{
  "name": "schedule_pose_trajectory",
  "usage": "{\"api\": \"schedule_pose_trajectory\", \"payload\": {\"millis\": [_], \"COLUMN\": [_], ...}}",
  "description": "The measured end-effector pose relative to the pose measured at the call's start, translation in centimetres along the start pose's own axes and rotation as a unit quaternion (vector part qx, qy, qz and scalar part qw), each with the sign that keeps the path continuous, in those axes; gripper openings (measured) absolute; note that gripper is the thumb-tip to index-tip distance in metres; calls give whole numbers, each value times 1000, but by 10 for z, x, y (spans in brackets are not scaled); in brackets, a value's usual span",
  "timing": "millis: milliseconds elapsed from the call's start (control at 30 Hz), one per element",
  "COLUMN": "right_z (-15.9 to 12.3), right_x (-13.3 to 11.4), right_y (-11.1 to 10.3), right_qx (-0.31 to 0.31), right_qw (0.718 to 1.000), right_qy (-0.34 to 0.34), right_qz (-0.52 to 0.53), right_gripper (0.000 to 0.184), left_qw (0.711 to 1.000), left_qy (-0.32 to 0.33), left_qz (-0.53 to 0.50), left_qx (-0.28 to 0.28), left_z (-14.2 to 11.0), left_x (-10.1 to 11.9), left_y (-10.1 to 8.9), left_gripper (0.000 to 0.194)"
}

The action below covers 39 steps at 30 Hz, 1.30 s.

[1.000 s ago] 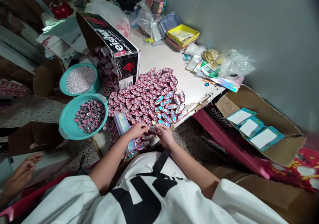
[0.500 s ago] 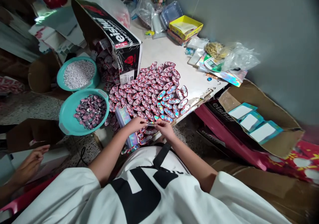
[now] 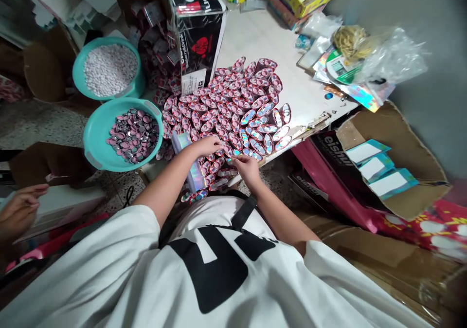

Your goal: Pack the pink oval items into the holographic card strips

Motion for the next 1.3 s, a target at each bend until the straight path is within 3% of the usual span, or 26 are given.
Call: {"api": "schedule_pose_trajectory", "payload": {"millis": [167,367,467,633,767,867,1000,1067,1167,1233,1300], "right_z": [5,7,7,5,1,-3,-5,-5,-4,-4,-3], "right_x": [2,-6,-13,-25,-36,-44,-49,-49,-44,-40,-35], "right_y": [3,4,7,10,6,0,-4,-3,0,1,3], "right_qx": [23,54,50,19,-11,-25,-41,-53,-64,-62,-56], "right_qw": [1000,998,999,998,996,995,994,994,994,995,996], "right_qy": [6,10,10,-19,-61,-85,-91,-82,-73,-67,-57], "right_qz": [20,-14,-3,54,70,51,42,48,46,45,40], "right_gripper": [34,24,26,28,30,32,35,37,39,39,37], "left_qw": [997,992,989,994,998,989,941,905,871,870,889], "left_qy": [-3,-68,-65,-15,-2,-32,-107,-119,-108,-108,-114], "left_qz": [63,48,38,41,-53,-146,-309,-401,-479,-480,-442], "left_qx": [36,95,130,99,41,-10,-85,-81,-17,24,42], "left_z": [16,18,15,7,1,-4,-15,-18,-19,-17,-14], "left_x": [10,11,9,10,14,16,16,16,13,9,5], "left_y": [-1,-4,-10,-8,7,14,17,18,20,22,24], "left_gripper": [21,20,24,26,37,41,38,33,23,17,17]}}
Point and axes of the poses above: each hand's wrist, its own z-axis towards the middle knuckle, its own y-axis out of the palm, x = y × z, the point moved 2 cm from there along z, towards the middle knuckle, and after that the axes turned 2 degrees about -y, right-handed, at the moved point
